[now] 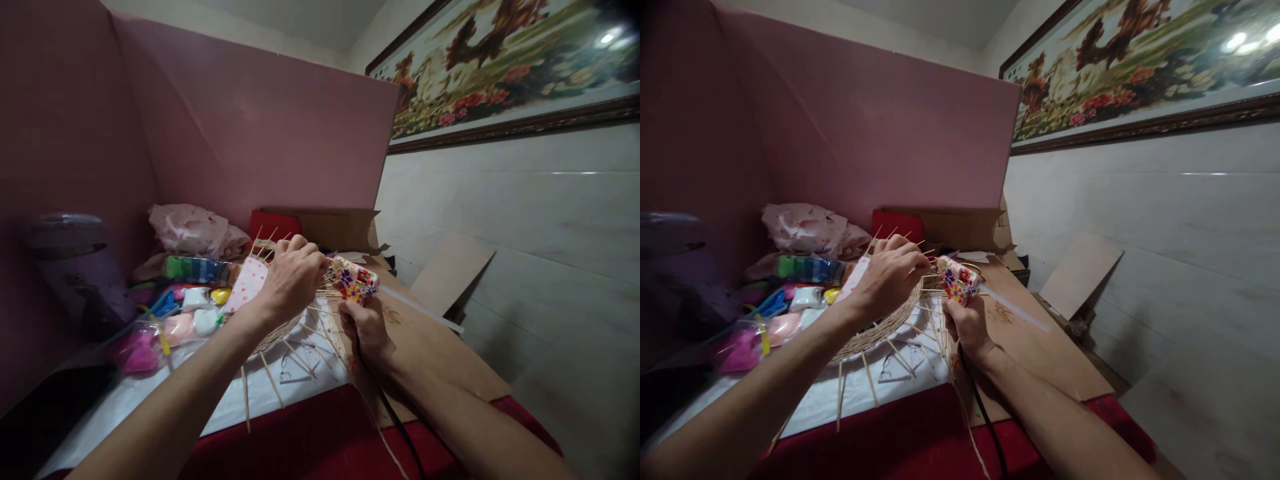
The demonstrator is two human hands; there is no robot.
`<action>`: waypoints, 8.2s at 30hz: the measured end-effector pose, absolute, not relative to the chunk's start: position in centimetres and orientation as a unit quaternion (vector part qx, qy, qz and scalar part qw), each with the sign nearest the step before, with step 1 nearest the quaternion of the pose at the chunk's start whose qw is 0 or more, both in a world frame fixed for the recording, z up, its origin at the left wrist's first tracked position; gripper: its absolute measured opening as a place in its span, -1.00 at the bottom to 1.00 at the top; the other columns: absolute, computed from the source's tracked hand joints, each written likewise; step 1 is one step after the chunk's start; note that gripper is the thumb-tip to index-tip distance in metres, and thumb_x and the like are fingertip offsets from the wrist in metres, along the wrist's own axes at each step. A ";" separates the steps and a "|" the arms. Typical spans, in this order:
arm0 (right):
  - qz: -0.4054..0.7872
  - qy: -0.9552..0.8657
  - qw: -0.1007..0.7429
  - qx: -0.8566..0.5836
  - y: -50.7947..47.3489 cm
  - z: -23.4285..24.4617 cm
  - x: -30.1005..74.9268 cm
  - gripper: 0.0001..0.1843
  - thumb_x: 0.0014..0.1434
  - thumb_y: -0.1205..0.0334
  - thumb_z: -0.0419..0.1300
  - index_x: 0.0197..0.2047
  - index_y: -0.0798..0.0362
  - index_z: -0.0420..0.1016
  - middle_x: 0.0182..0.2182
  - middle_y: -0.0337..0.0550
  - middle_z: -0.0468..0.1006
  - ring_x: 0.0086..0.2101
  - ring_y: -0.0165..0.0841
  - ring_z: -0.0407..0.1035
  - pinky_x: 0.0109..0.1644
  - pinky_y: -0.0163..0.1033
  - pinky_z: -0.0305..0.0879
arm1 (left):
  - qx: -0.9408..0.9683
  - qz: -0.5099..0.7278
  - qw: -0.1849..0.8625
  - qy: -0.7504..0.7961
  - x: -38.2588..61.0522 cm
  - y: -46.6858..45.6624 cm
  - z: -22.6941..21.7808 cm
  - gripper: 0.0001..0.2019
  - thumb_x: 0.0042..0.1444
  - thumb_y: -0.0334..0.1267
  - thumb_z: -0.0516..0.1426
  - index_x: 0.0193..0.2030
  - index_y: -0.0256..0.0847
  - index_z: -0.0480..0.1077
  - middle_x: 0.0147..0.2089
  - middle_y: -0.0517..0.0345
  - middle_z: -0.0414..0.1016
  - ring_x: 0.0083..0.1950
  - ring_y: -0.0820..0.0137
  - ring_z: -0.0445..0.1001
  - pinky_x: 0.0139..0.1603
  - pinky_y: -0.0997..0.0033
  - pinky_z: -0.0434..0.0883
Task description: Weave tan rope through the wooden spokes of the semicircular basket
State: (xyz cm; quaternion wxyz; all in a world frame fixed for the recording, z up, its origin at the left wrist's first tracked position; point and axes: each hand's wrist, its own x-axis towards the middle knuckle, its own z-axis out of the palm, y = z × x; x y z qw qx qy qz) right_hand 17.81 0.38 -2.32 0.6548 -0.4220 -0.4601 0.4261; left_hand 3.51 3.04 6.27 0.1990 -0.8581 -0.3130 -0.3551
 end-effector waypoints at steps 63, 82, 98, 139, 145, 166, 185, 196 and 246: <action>0.416 -0.451 0.690 -0.383 0.8 -3.1 18.1 -0.70 -0.09 0.30 0.14 -0.74 0.08 0.14 -0.83 -0.41 0.12 -0.83 -0.61 -0.06 -0.81 -0.45 -0.18 | -0.600 -0.392 -0.668 -0.199 3.0 3.7 6.4 -0.81 -0.06 -0.42 0.01 -0.38 -0.40 0.44 -0.44 0.02 0.44 -0.47 0.47 0.38 -0.44 0.40 0.37; 0.411 -0.450 0.689 -0.392 0.6 -2.9 18.0 -0.77 -0.10 0.28 0.15 -0.69 0.09 0.21 -0.81 -0.41 0.14 -0.82 -0.61 -0.05 -0.81 -0.44 -0.15 | -0.580 -0.483 -0.628 -0.191 2.8 3.6 6.4 -0.79 -0.25 -0.51 0.23 -0.61 -0.33 0.23 -0.46 0.15 0.45 -0.52 0.57 0.35 -0.47 0.51 0.25; 0.406 -0.458 0.688 -0.390 0.5 -2.9 18.0 -0.82 -0.09 0.26 0.16 -0.62 0.09 0.26 -0.80 -0.43 0.14 -0.82 -0.60 -0.05 -0.82 -0.45 -0.13 | -0.561 -0.451 -0.652 -0.239 2.8 3.4 6.4 -0.80 -0.10 -0.65 0.09 -0.50 -0.31 0.20 -0.49 0.05 0.47 -0.47 0.41 0.50 -0.43 0.44 0.45; 0.404 -0.473 0.684 -0.382 0.5 -2.9 18.0 -0.86 -0.08 0.23 0.16 -0.53 0.13 0.36 -0.80 -0.44 0.14 -0.82 -0.60 -0.07 -0.81 -0.44 -0.14 | -0.552 -0.385 -0.693 -0.258 2.8 3.7 6.7 -0.96 -0.17 -0.41 0.01 -0.50 -0.24 0.23 -0.68 0.35 0.00 -0.73 0.65 -0.11 -0.71 0.58 -0.24; 0.387 -0.486 0.682 -0.385 0.2 -2.9 17.8 -0.78 -0.10 0.21 0.18 -0.38 0.18 0.42 -0.81 -0.46 0.13 -0.81 -0.60 -0.08 -0.80 -0.44 -0.17 | -0.601 -0.343 -0.676 -0.252 3.0 3.3 6.4 -0.94 -0.02 -0.35 0.03 -0.47 -0.26 0.25 -0.66 0.39 -0.07 -0.71 0.68 -0.17 -0.70 0.60 -0.24; 0.437 -0.474 0.690 -0.328 -0.1 -2.6 17.9 -0.78 -0.06 0.25 0.18 -0.29 0.15 0.39 -0.77 -0.46 0.15 -0.80 -0.60 -0.07 -0.80 -0.45 -0.12 | -0.618 -0.428 -0.597 -0.281 3.2 3.6 6.0 -0.93 -0.08 -0.38 0.14 -0.49 -0.36 0.35 -0.53 0.12 0.41 -0.70 0.69 0.08 -0.70 0.60 -0.08; 0.513 -0.436 0.680 -0.291 -0.5 -2.0 17.9 -0.89 -0.04 0.26 0.14 -0.38 0.09 0.34 -0.72 -0.45 0.16 -0.79 -0.62 -0.08 -0.79 -0.49 -0.12 | -0.620 -0.383 -0.610 -0.311 3.5 3.6 5.4 -0.73 0.01 -0.29 -0.04 -0.67 -0.20 0.03 -0.74 0.38 -0.07 -0.74 0.66 -0.17 -0.73 0.58 -0.22; 0.503 -0.469 0.668 -0.284 -0.8 -2.0 17.9 -0.87 0.02 0.24 0.14 -0.33 0.11 0.34 -0.72 -0.44 0.15 -0.78 -0.62 -0.07 -0.77 -0.47 -0.14 | -0.627 -0.407 -0.582 -0.321 4.3 3.6 4.9 -0.85 -0.15 -0.32 0.22 -0.42 -0.35 0.39 -0.65 0.27 0.28 -0.69 0.66 0.08 -0.68 0.58 -0.09; 0.700 -0.423 0.545 -0.184 -0.5 -1.4 19.1 -0.68 0.00 0.19 0.01 -0.73 0.08 0.22 -0.85 -0.44 -0.08 -0.81 -0.59 -0.26 -0.81 -0.46 -0.25 | -0.751 -0.463 -0.325 -0.341 4.8 3.2 5.4 -0.73 0.00 -0.30 -0.06 -0.69 -0.24 0.19 -0.71 0.31 0.10 -0.65 0.59 0.02 -0.63 0.54 -0.01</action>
